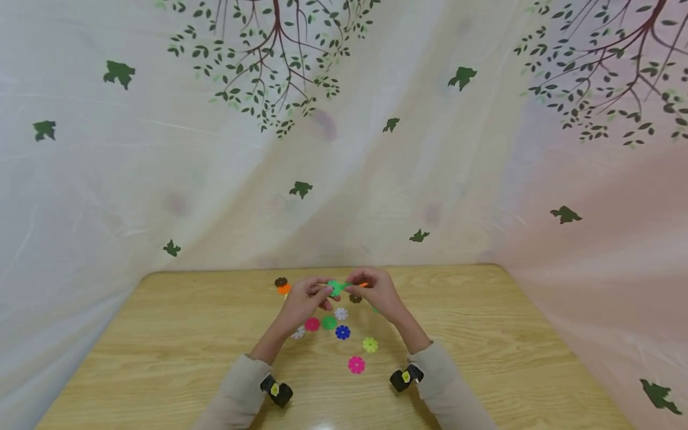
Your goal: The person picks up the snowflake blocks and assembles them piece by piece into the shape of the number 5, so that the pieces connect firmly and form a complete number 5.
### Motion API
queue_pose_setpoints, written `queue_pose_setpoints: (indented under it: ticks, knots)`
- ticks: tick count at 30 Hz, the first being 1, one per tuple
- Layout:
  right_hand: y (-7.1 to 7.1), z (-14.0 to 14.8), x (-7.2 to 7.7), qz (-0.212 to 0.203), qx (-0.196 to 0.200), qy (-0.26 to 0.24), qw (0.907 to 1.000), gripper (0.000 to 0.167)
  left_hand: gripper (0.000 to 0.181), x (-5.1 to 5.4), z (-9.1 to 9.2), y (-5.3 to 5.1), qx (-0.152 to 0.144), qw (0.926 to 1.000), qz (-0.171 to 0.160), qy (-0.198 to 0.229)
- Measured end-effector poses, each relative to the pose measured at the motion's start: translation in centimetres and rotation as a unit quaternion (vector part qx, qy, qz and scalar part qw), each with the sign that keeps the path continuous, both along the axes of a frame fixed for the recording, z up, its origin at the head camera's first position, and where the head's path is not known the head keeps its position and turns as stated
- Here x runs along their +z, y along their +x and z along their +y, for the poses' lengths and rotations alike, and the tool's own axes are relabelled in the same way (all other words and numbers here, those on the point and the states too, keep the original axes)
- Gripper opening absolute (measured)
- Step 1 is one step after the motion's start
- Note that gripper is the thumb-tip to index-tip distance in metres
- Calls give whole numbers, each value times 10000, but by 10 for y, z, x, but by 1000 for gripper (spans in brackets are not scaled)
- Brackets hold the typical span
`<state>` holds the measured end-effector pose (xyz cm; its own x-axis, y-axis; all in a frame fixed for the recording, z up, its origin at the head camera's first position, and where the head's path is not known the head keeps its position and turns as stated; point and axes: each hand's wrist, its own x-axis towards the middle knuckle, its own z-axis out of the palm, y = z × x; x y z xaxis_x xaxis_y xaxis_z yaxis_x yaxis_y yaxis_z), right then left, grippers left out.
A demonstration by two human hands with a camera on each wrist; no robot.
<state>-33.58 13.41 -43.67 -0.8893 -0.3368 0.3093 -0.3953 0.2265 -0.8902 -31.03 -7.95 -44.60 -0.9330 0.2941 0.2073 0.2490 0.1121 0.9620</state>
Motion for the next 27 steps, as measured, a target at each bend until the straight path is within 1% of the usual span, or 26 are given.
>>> queue_pose_setpoints:
  ticks: [2,6,8,10,13,17,21,24,27]
  knots:
    - [1,-1,0,16,40,-24,10000,10,28,1,0,0,216,9997,-104,38]
    - [2,-3,1,72,43,-142,9999,11,27,3,0,0,665,9975,-184,182]
    - [2,-4,0,123,2,-239,9996,11,27,3,0,0,781,9964,-218,242]
    - [3,-3,0,208,-36,-324,9993,12,26,4,-1,-1,814,9960,-247,277]
    - [4,-2,0,293,-60,-435,9986,13,24,6,-2,-2,685,9964,-361,346]
    - [6,-1,4,285,42,-474,9985,12,26,8,-5,-2,307,9972,-541,409]
    - [8,0,7,205,217,-451,9985,9,29,8,-9,-2,20,9982,-532,291]
    - [9,2,9,134,328,-417,9985,8,28,9,-12,-3,-165,9984,-503,196]
    - [10,2,10,153,400,-333,9985,7,27,10,-14,-2,-346,9978,-528,176]
